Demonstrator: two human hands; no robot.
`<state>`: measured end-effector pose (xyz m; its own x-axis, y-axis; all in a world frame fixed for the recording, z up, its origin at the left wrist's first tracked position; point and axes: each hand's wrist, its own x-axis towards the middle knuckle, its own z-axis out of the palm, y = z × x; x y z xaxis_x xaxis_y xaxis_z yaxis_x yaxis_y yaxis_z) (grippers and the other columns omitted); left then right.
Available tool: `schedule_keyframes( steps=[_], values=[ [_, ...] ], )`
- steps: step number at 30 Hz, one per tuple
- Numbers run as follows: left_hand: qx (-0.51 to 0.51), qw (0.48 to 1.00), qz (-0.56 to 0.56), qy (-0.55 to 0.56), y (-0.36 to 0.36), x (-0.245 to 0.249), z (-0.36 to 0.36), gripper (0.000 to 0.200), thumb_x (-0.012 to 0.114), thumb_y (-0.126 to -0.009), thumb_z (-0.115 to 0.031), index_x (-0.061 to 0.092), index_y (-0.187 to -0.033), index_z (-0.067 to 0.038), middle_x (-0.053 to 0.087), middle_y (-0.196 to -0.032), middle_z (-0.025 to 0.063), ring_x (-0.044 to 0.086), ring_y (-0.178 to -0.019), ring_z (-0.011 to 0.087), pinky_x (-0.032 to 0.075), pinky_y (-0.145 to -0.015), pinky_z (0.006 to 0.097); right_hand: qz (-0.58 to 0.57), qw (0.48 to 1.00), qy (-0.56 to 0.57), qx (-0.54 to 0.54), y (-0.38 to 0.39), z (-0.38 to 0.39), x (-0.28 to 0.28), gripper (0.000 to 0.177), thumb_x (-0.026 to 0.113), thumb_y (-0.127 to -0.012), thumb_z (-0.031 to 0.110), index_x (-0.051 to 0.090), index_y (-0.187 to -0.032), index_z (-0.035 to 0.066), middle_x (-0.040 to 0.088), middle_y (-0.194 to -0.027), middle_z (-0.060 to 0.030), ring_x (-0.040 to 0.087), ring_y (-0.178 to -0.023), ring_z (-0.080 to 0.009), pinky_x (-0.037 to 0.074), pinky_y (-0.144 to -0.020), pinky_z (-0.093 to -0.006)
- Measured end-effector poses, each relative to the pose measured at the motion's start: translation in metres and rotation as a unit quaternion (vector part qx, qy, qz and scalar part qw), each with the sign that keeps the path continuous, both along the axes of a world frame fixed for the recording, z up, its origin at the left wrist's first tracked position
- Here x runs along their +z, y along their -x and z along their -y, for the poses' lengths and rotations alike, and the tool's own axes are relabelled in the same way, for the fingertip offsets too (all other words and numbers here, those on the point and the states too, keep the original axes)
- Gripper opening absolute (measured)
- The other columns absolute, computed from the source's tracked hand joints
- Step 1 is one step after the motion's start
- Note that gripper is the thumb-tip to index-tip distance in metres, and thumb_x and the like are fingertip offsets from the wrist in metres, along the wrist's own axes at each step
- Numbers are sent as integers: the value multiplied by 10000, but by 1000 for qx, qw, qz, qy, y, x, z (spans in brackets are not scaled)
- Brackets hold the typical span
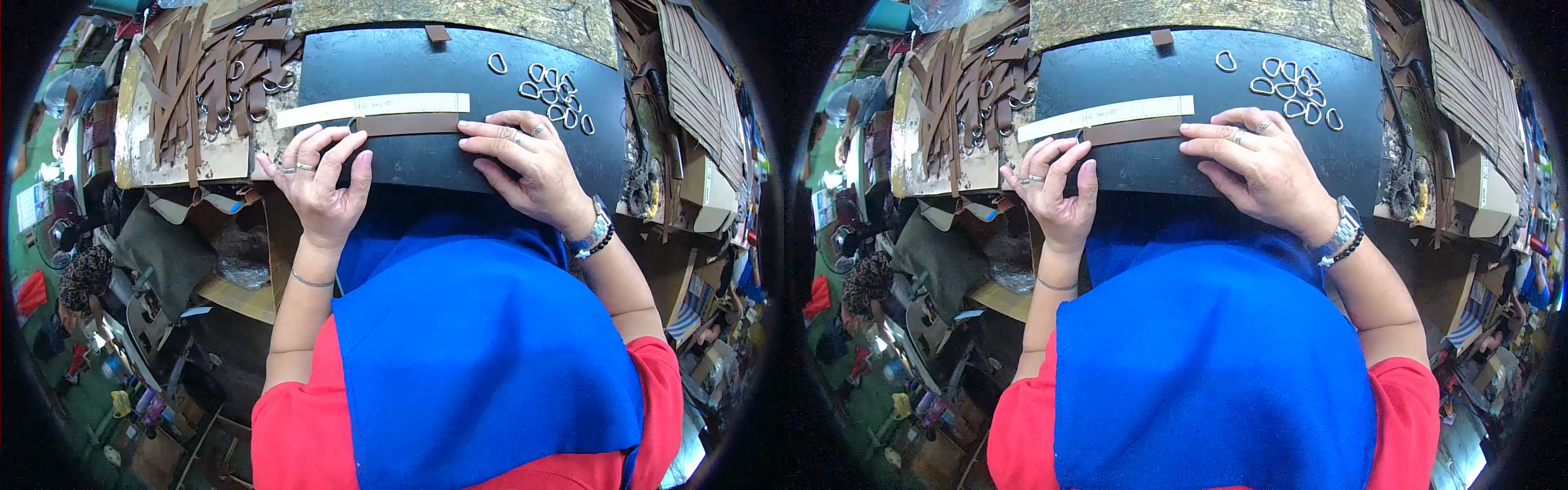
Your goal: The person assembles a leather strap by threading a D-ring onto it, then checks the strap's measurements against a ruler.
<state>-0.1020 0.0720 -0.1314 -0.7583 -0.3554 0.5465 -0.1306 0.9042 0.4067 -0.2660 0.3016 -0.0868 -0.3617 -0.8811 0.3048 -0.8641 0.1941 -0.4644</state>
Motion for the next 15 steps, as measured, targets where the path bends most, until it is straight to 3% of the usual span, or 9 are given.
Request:
schedule_keyframes(
  steps=[15],
  values=[
    [2,1000,0,-1,1,1,0,123,731,-881,-291,772,-984,-237,674,-1039,-65,588,-1130,168,-48,-1210,529,1,1000,2,0,1,0,-2,295,738,-839,152,694,-1129,187,692,-1247,45,623,-1113,-240,444,-941,-407]
  ],
)
